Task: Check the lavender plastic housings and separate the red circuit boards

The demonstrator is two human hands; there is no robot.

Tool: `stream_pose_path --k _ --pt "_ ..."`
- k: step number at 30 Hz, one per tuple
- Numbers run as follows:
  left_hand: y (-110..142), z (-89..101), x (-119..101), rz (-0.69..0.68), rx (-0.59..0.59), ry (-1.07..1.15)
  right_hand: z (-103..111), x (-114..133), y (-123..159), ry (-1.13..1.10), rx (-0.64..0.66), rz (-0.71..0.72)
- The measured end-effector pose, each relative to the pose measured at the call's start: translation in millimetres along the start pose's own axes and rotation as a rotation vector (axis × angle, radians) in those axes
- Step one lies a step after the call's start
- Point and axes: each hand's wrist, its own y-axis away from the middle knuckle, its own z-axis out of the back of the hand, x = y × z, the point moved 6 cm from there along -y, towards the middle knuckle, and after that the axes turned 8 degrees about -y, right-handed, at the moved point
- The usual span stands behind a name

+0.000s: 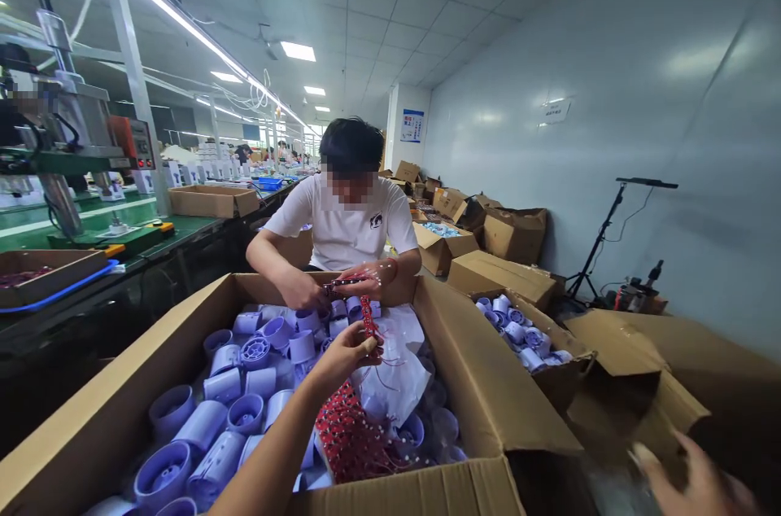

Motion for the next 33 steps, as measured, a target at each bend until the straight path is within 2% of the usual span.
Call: stream_pose_path --k 1,3,5,7,9,12,16,23,29,33 --pt "2 -0.9 0 0.007 0.024 -0.017 -8 32 4 -0.091 0.011 -0.007" --pt "6 -2.6 1 0.033 0.074 -0.061 -38 109 14 -0.327 0.183 0.009" --pt "10 -3.9 3 0.065 0.113 -0.115 -77 190 28 -0.543 0.380 0.055" --pt "13 -4.0 5 0.091 0.129 -0.171 -125 258 48 -0.695 0.635 0.041" --pt "14 -3.0 6 0.103 0.127 -0.217 -175 302 72 -0.742 0.877 -0.133" --pt "14 2.9 8 0.104 0.075 -0.237 -227 345 94 -0.782 1.011 -0.199" --pt "5 19.7 17 0.100 -0.058 -0.205 -259 367 107 -0.874 1.145 -0.252" --pt "-17 39.5 50 0.223 -0.141 -0.272 -281 348 116 -0.977 1.288 -0.401" --pt "-11 37.0 42 0.201 -0.222 -0.298 -292 345 125 -1.064 1.280 -0.473" --pt "-6 31.9 35 0.214 -0.216 -0.266 -296 348 131 -1.085 1.272 -0.523"
